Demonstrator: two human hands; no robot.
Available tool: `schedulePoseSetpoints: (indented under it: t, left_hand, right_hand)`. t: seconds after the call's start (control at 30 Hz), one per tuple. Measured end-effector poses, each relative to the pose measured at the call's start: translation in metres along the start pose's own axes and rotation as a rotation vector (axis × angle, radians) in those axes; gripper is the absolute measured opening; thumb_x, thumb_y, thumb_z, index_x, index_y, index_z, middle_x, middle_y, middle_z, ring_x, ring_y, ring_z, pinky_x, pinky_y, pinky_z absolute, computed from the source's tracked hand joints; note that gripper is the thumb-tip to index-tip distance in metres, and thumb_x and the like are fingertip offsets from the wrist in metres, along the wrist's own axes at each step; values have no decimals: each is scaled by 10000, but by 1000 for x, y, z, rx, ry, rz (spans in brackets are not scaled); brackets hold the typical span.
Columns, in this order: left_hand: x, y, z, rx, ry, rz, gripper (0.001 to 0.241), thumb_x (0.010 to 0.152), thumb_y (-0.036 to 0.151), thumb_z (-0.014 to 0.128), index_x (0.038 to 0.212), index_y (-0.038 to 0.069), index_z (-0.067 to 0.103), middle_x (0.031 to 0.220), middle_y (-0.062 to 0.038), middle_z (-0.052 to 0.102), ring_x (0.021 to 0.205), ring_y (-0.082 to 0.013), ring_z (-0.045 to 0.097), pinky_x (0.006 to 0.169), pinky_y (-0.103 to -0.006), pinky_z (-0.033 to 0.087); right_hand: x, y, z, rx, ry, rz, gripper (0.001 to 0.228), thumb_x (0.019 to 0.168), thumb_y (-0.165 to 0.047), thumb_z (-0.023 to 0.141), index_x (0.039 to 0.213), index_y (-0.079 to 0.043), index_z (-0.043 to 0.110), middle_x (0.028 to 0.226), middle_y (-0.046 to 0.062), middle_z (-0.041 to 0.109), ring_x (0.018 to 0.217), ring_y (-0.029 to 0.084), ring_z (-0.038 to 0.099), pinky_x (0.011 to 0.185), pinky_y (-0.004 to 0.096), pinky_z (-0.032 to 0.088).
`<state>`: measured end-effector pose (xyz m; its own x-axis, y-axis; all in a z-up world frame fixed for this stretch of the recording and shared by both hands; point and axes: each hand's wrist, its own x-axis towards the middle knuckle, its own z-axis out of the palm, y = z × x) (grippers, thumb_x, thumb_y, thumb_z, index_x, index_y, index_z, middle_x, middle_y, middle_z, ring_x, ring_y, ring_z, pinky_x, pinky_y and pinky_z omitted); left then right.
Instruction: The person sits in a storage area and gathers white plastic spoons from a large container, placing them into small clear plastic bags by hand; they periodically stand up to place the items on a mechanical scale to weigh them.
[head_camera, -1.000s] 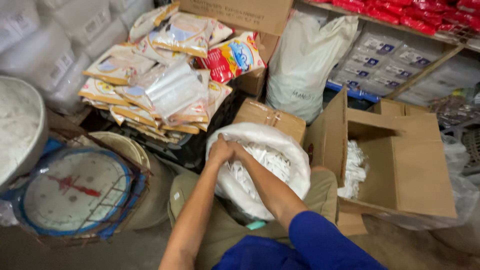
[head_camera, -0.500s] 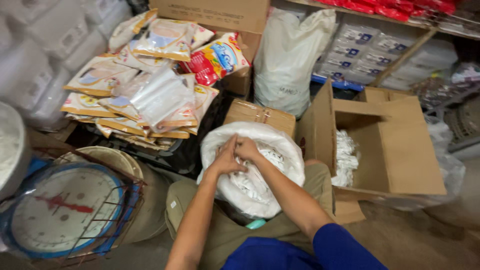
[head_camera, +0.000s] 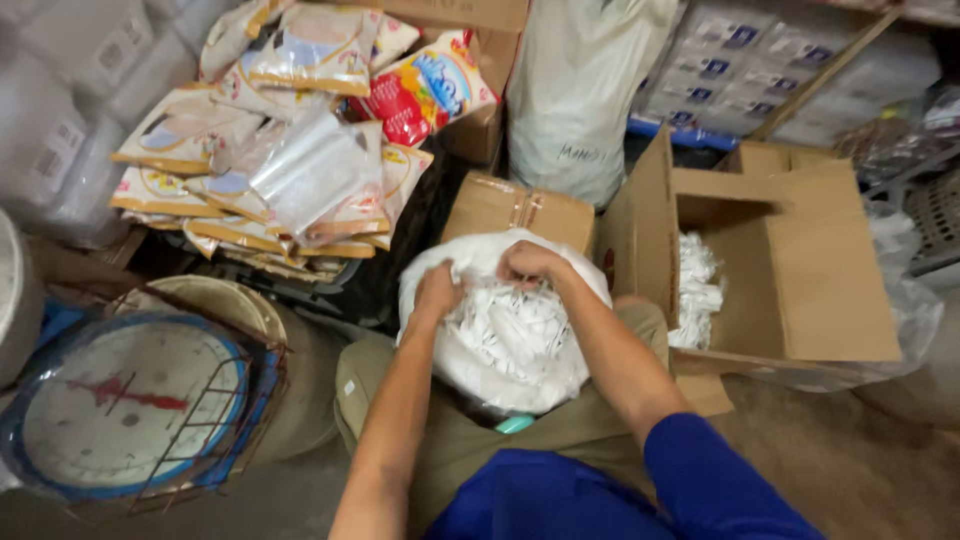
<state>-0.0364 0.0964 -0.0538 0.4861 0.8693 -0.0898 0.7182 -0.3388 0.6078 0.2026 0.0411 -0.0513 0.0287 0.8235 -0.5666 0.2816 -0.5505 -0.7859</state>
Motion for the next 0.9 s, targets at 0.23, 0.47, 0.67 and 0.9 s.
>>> schedulePoseSetpoints:
  t: [0.23,0.47,0.67,0.9]
  left_hand:
    - [-1,25,-32,-140,266,-30,330,882,334,715,1032,48,781,946,-248,726,921,-450,697,807,-516,545]
    - [-6,6,32,-467,-156,-89,359,793,321,751,962,5,745,911,-250,759,913,-391,766,792,-475,588]
    - [20,-51,66,-334,216,-90,342,789,208,714,1074,32,778,1010,-262,751,1002,-429,700,859,-460,557]
    - [-16,54,9,-640,142,-144,559,588,373,946,984,31,749,956,-165,800,896,-362,764,814,-439,593]
  right_hand:
    - [28,18,44,-775,593,-398,678,675,-195,761,1314,-21,614,1349,249,556,1206,446,557,1007,505,492]
    - [-18,-3,83,-797,487,40,791,751,-418,839,1416,-156,499,1520,228,350,1404,460,300,1063,675,349]
    - [-21,6,65,-712,357,104,670,689,-258,836,1313,-238,595,1498,149,437,1414,411,351,1053,600,420]
    - [1,39,15,-290,471,-401,233,677,-48,756,896,-96,694,836,131,731,771,277,721,711,367,566]
